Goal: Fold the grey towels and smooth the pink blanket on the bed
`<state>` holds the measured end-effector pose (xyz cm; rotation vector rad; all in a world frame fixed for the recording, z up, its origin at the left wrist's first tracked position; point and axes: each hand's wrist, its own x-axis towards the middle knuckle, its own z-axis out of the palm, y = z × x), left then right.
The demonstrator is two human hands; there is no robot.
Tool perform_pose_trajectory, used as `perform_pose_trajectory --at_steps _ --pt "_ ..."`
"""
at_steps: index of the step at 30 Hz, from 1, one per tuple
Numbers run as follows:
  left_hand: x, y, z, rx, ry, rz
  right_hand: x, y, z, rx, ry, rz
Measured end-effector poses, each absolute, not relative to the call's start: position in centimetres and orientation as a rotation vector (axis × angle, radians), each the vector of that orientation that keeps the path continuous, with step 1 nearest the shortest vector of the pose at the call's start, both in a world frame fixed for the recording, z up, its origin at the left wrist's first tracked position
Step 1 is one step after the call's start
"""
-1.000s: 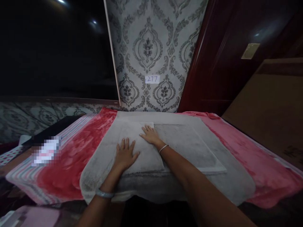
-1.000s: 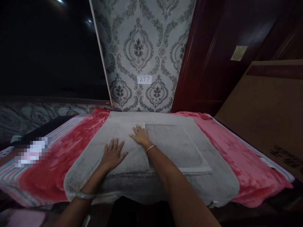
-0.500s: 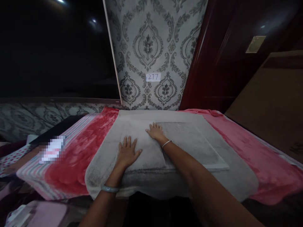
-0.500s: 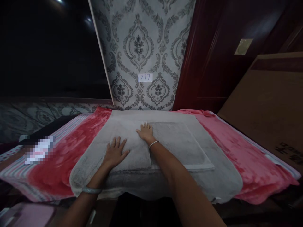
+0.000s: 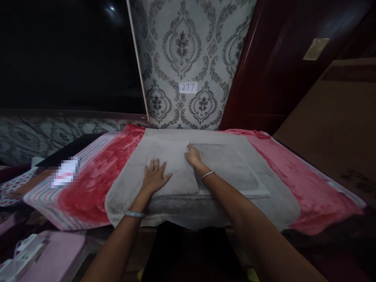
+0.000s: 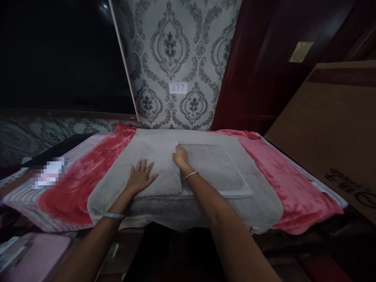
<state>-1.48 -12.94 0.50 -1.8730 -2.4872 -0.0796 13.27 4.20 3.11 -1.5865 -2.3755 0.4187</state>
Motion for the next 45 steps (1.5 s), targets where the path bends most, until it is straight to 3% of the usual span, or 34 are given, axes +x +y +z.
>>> perform_pose_trajectory --at_steps 32,45 --pt "-2.3 -12.4 2.2 -1.886 -2.627 -0.046 14.2 3.8 0.5 -1.501 -2.287 0.592" --pt "-5.8 -2.2 4.1 -1.775 -2.615 -0.136 14.7 3.7 1.7 -1.473 -2.298 0.629"
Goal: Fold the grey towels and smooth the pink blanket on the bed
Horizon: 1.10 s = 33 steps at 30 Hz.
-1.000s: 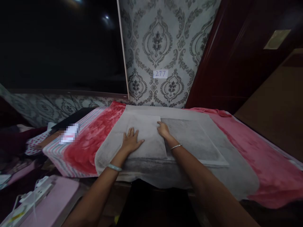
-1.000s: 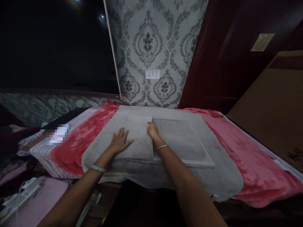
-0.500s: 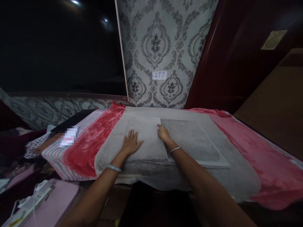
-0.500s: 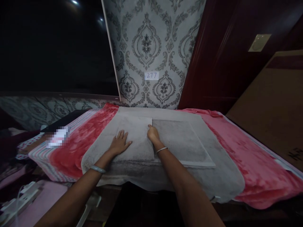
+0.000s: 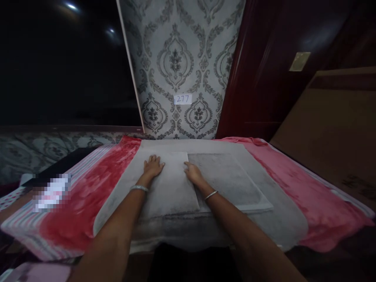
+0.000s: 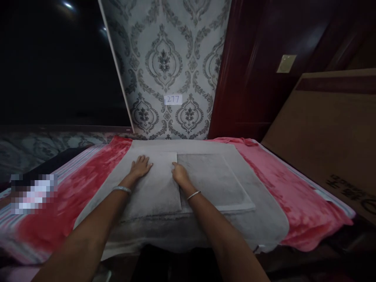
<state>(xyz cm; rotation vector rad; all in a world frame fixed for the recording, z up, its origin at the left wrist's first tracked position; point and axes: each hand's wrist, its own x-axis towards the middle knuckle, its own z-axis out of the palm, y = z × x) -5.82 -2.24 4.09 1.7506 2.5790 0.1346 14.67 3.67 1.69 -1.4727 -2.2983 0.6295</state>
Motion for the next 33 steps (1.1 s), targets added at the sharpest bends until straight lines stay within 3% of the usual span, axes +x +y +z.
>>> perform_pose_trajectory --at_steps 9,17,21,25,33 --pt "-6.3 -1.1 1.8 1.818 2.638 0.128 16.3 1.3 1.1 -1.346 -2.314 0.725" --pt "-6.1 -0.7 3.1 1.775 2.623 0.014 18.4 -0.5 1.5 -1.363 -2.273 0.825" --pt "-4.0 1.4 4.2 2.035 2.441 -0.016 19.9 -2.5 1.0 -1.189 -2.317 0.892" --pt "-0.1 4.5 4.2 2.152 2.164 -0.079 20.9 -4.6 0.6 -1.187 -2.343 0.804" --pt "2.3 6.4 1.9 2.276 2.205 0.040 21.4 -6.4 2.4 -1.223 -2.505 0.460"
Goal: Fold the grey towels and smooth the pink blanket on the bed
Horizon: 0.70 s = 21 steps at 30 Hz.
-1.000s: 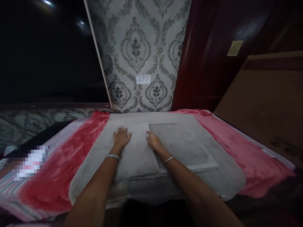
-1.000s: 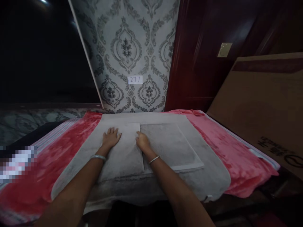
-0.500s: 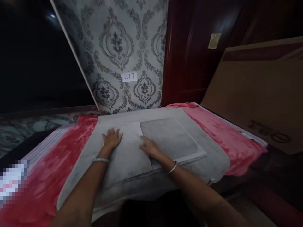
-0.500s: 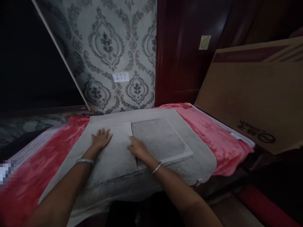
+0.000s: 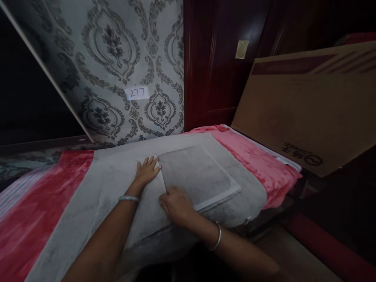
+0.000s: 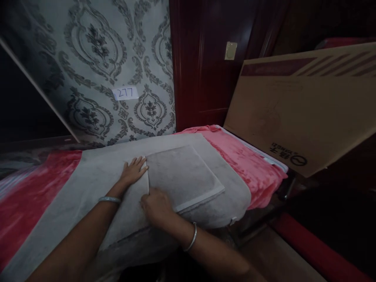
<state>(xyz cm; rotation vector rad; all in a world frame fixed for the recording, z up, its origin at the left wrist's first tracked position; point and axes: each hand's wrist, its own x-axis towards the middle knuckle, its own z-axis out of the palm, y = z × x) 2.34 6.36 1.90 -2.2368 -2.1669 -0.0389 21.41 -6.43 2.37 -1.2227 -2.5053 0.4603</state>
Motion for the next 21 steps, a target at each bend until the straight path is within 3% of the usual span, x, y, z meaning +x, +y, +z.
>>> perform_pose_trajectory --at_steps 5,13,16,21 --pt "2.0 6.5 1.5 -2.221 -2.156 -0.053 22.4 -8.0 0.1 -0.775 -2.623 0.344" --pt "2.2 6.4 1.7 -2.221 -2.151 -0.087 26.4 -8.1 -1.3 -0.725 -2.534 0.559" --pt "2.2 6.0 2.0 -2.199 -2.115 -0.160 30.8 -5.0 -0.3 -0.912 -2.273 0.498" --pt "2.5 5.2 3.3 -2.249 -2.019 -0.284 39.5 1.0 1.2 -1.602 -1.865 0.315"
